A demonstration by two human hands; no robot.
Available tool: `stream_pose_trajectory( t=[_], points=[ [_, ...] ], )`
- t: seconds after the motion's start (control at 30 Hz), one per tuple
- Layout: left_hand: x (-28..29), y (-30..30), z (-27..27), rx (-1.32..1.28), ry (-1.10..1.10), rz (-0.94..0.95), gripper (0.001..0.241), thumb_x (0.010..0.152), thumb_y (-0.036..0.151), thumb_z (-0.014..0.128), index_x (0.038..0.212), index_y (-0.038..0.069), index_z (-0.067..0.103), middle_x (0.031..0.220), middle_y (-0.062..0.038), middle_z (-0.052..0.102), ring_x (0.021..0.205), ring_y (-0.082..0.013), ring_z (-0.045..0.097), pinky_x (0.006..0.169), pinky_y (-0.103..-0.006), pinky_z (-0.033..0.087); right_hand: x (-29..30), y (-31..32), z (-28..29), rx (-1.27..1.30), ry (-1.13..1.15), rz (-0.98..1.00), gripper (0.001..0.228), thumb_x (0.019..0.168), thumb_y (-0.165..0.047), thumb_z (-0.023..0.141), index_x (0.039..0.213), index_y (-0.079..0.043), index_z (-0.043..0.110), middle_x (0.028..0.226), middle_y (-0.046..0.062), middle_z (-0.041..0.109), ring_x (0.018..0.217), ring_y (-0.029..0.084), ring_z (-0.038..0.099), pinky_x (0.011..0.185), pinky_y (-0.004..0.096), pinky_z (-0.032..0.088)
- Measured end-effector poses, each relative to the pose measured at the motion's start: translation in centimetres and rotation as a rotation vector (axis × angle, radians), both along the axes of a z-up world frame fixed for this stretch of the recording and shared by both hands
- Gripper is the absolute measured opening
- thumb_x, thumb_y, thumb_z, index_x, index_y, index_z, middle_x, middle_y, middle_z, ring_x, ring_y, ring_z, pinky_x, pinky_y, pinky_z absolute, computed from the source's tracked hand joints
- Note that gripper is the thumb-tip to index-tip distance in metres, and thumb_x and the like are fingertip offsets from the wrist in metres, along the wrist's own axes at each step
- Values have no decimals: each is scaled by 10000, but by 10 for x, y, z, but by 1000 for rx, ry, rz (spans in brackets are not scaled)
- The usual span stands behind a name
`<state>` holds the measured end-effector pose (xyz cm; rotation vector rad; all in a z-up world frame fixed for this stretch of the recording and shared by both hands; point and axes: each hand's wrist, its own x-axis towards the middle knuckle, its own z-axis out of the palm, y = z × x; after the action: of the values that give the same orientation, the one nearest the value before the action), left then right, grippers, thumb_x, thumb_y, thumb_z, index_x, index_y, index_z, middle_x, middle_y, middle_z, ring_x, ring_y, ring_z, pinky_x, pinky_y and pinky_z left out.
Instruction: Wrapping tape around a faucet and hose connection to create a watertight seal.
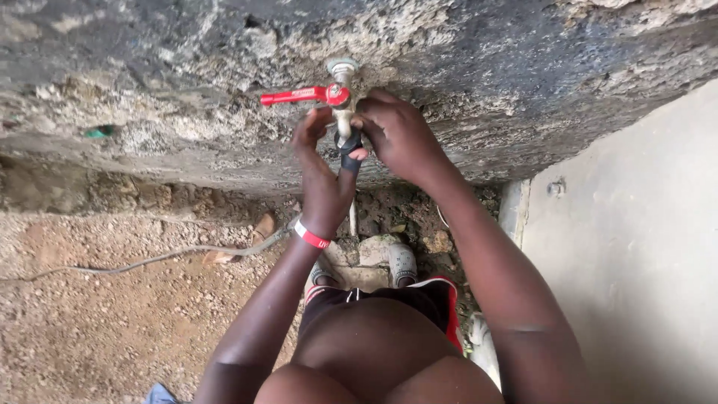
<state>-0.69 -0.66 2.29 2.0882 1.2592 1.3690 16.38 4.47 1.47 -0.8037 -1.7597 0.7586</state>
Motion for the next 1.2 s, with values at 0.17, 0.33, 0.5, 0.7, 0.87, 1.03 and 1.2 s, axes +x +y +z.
stream_pose_trajectory(
  t=[0.17,0.33,0.5,0.7,0.87,1.03,1.2],
  points=[
    [7,-1,2,-2,14,14,728,978,86,728,1508,0,237,1408,-197,462,1338,-399,487,1160,-547,381,-16,-10,13,-107,166,76,129,993,39,600,985,-25,711,846,161,664,808,348,662,761,460,506],
    [6,-2,-1,-24,47,72,693,985,128,723,1502,-24,286,1328,-188,489,1290,-396,519,1147,-527,401,-27,-8,3,-202,205,136,83,989,-70,666,957,-74,743,846,90,709,823,246,682,805,396,527],
    [10,-5,4,10,19,122,649,966,213,761,1444,20,365,1318,-146,410,1275,-368,475,1132,-496,406,-28,11,-6,-272,248,311,80,984,-95,688,997,-76,765,931,35,727,900,170,669,884,361,531],
    [10,-6,-11,-137,-227,203,434,828,222,895,978,62,520,962,-54,513,929,-278,619,890,-442,534,-16,12,-25,-376,276,348,109,988,-2,628,981,-3,736,887,55,690,889,173,630,928,356,502],
    [12,-7,-1,-157,-333,168,382,810,140,896,927,59,542,916,-82,575,859,-267,642,792,-432,590,-23,-47,16,-332,276,-49,143,1027,30,517,1143,-8,591,1033,148,637,851,226,614,778,339,565],
    [9,5,-31,-87,-286,172,365,805,129,883,884,94,529,880,-62,554,817,-271,620,713,-414,521,-33,-89,20,-133,117,-332,252,1026,-48,560,1264,9,500,1065,176,581,860,283,672,685,350,600],
    [11,-2,-15,-142,-415,47,499,792,63,879,1123,16,509,1003,-186,547,933,-379,626,847,-459,544,-34,-88,21,93,-52,-395,362,973,-93,717,1254,18,516,1070,164,597,927,373,723,721,400,636]
  ],
)
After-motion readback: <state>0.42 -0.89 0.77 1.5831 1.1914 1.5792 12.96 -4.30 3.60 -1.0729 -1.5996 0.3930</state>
